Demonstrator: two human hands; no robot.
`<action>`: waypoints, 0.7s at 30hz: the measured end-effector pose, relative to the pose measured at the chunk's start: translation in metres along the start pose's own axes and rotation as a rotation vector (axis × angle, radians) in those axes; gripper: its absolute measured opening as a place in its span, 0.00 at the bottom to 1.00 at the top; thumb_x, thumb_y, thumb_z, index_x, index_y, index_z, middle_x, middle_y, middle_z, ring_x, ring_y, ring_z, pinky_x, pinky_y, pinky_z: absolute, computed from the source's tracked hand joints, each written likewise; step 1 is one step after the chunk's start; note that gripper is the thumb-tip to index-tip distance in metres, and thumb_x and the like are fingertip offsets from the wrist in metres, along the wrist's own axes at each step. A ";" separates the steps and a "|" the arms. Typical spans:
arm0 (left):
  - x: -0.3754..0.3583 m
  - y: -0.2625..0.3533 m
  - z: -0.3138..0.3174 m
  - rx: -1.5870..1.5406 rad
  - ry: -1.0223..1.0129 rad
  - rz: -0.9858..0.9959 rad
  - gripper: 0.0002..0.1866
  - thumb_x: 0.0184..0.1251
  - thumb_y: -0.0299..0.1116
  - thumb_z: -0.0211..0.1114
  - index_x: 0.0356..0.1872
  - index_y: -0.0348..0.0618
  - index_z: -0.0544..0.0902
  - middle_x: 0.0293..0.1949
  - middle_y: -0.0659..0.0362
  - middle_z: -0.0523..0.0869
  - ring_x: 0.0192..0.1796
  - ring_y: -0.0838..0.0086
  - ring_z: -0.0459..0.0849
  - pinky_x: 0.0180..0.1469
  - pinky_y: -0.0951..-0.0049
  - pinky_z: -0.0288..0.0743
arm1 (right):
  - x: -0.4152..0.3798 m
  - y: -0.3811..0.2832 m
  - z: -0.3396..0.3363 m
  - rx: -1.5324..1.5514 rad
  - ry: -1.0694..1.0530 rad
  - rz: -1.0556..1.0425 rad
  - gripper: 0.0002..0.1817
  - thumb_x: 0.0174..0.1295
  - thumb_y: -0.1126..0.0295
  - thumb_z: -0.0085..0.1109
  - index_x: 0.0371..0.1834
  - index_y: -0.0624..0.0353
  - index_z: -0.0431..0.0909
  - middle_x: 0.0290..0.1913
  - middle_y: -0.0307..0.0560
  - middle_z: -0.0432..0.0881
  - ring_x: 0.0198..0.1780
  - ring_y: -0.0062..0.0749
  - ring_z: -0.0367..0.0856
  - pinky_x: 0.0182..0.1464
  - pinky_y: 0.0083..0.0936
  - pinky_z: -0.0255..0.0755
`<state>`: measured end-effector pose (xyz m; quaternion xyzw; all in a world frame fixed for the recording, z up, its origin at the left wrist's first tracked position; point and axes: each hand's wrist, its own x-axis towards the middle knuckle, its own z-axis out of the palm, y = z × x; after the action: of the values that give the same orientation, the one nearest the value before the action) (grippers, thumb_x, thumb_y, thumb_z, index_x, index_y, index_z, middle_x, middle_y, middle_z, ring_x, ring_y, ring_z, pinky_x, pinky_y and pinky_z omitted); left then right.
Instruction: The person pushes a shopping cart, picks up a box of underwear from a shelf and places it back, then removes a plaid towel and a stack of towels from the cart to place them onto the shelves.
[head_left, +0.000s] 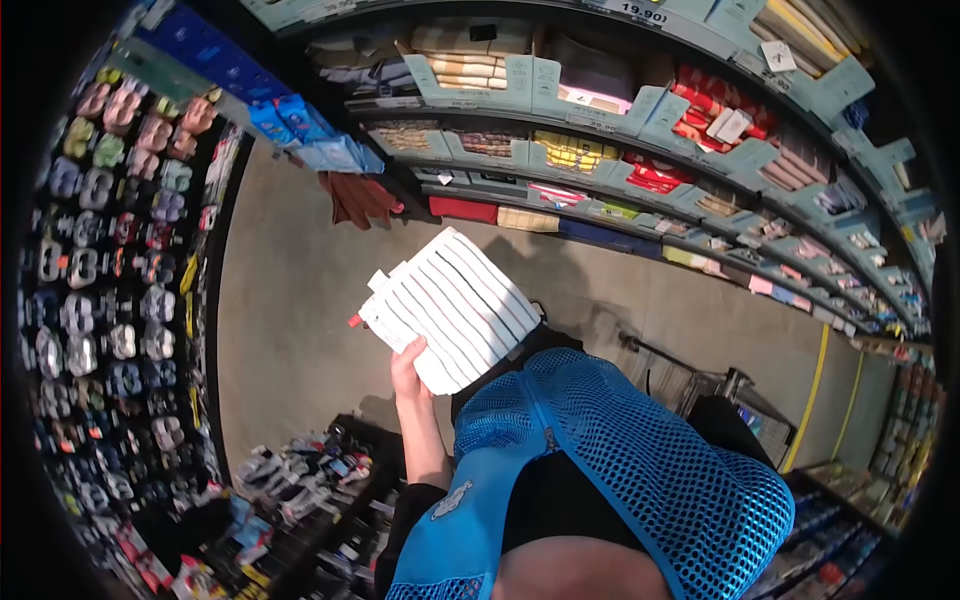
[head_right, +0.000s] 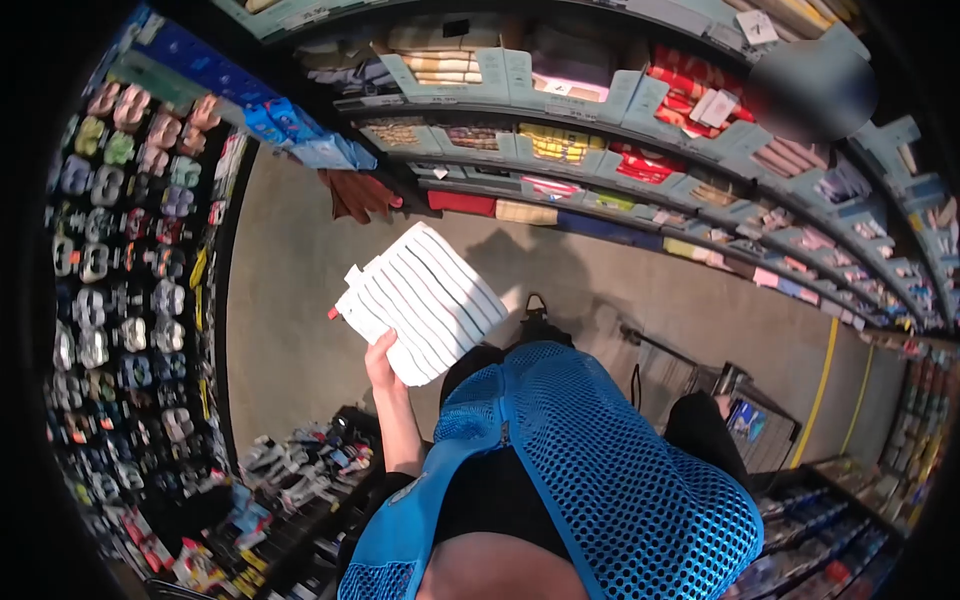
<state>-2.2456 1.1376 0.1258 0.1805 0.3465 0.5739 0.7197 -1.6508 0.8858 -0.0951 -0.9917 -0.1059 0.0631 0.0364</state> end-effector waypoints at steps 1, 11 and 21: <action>0.008 0.004 -0.006 0.005 -0.003 -0.014 0.32 0.56 0.24 0.56 0.63 0.30 0.58 0.59 0.45 0.70 0.59 0.56 0.73 0.61 0.61 0.68 | -0.013 0.002 0.004 -0.021 0.014 0.012 0.25 0.63 0.56 0.33 0.38 0.64 0.78 0.34 0.63 0.80 0.40 0.55 0.78 0.40 0.46 0.70; 0.056 0.042 -0.042 0.113 -0.180 -0.358 0.32 0.55 0.24 0.58 0.63 0.30 0.59 0.58 0.46 0.71 0.59 0.58 0.72 0.61 0.62 0.67 | -0.214 -0.064 -0.071 0.230 -0.095 0.504 0.31 0.62 0.53 0.31 0.47 0.69 0.76 0.47 0.67 0.77 0.53 0.56 0.74 0.56 0.43 0.66; 0.062 0.012 -0.030 0.127 -0.471 -0.582 0.32 0.53 0.24 0.58 0.61 0.28 0.60 0.55 0.44 0.73 0.55 0.56 0.76 0.59 0.61 0.71 | -0.363 -0.076 -0.067 0.212 -0.087 0.434 0.26 0.58 0.51 0.37 0.39 0.55 0.82 0.41 0.61 0.81 0.46 0.54 0.78 0.52 0.42 0.69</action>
<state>-2.2688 1.1954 0.0953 0.2457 0.2434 0.2657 0.8999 -2.0089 0.8777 0.0206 -0.9782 0.1153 0.1230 0.1215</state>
